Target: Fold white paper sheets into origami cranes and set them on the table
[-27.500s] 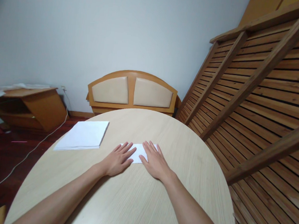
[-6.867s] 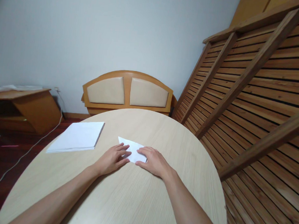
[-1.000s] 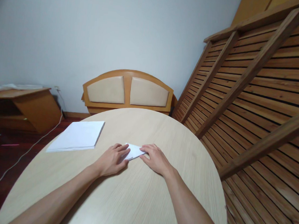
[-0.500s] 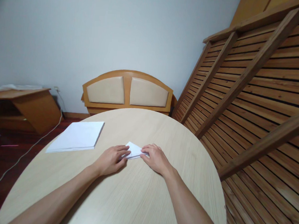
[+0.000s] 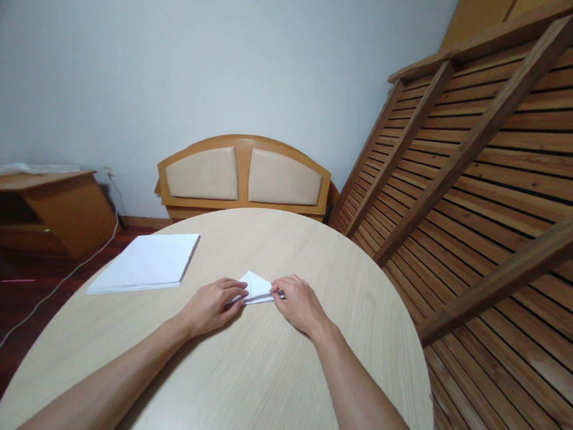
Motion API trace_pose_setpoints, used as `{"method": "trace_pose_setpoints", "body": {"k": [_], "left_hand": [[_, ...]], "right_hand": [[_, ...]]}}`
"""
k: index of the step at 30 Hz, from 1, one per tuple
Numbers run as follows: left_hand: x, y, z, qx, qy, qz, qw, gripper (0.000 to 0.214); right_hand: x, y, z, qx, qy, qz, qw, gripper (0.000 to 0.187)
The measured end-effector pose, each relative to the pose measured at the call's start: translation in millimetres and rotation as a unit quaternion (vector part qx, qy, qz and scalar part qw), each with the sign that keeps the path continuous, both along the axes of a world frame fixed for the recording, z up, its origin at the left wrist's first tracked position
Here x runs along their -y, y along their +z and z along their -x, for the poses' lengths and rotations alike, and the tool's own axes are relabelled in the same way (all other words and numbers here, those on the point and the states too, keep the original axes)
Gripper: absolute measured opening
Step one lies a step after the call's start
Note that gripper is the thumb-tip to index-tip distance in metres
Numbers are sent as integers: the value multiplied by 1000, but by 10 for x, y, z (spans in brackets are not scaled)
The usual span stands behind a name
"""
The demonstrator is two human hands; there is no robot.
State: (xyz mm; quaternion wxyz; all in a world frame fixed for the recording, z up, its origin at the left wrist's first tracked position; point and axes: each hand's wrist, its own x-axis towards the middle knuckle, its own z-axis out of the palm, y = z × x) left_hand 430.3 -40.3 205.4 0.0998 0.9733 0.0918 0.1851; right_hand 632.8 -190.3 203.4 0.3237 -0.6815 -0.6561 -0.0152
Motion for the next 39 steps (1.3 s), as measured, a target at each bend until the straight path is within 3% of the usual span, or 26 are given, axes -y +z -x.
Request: {"method": "trace_pose_setpoints", "body": {"k": [11,24,30,35,39], "left_hand": [[8,59,4,16,30,2,999,27],[-4,73,-23,8,99,-14,995,33],[-17,66,-20,11,77,-27,997,43],[-35,55,-15,14,82,-21,996,48],[-44,24,-7,41,68,-13,997,47]], "right_hand": [[-10,90,74,-8,6,-73,997,11],[7,159,129,-4,47,-74,996,15],[21,192,199,-7,75,-59,995,11],[32,191,217,-77,83,-41,993,14],[-3,105,135,-171,13,-51,984,27]]}}
